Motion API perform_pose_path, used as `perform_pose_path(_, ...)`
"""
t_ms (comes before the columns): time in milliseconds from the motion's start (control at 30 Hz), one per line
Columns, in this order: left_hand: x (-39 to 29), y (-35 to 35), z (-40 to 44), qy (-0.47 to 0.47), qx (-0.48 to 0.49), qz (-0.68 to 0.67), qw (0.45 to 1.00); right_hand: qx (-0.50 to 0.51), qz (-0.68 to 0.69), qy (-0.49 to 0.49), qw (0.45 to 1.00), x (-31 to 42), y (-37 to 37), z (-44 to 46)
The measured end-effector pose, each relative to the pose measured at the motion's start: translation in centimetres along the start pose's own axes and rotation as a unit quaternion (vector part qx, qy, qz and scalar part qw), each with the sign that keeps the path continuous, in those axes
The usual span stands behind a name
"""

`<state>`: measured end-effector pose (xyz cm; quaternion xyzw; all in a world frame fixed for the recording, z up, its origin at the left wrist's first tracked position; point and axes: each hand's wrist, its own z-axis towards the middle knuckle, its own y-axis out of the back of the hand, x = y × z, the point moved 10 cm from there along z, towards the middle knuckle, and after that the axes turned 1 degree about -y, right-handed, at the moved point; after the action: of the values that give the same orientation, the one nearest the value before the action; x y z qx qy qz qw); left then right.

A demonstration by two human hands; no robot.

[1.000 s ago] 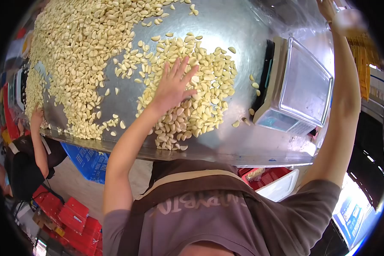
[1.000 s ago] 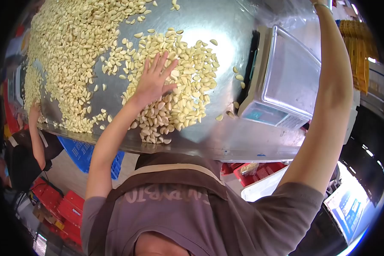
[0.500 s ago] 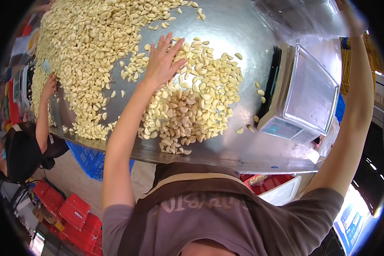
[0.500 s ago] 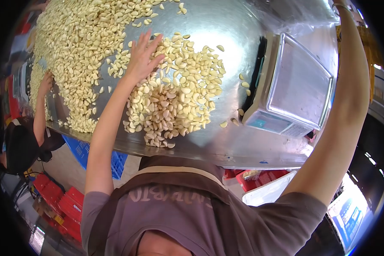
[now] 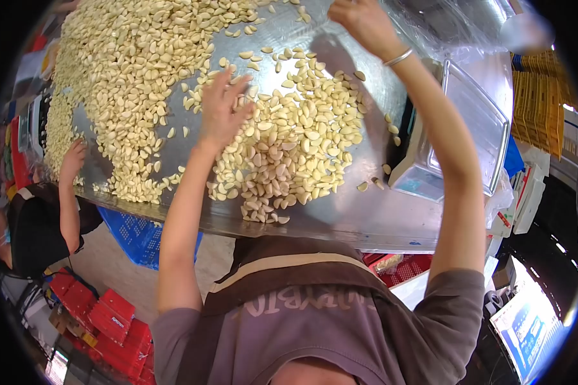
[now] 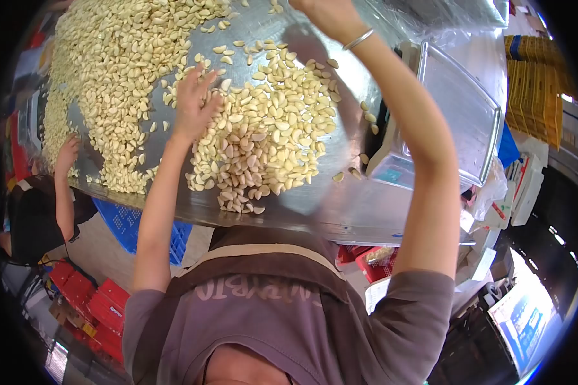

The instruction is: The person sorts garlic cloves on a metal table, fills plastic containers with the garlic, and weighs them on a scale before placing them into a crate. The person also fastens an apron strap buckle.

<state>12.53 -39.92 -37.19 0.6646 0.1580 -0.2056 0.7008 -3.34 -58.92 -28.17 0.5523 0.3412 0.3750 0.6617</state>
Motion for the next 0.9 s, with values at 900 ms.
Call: perform_pose_path(900,-6.7,-8.2,-4.4,0.333,-0.075,-0.766,0.545,-0.198,0.799,-0.440,0.359,16.6,-11.5,-15.0)
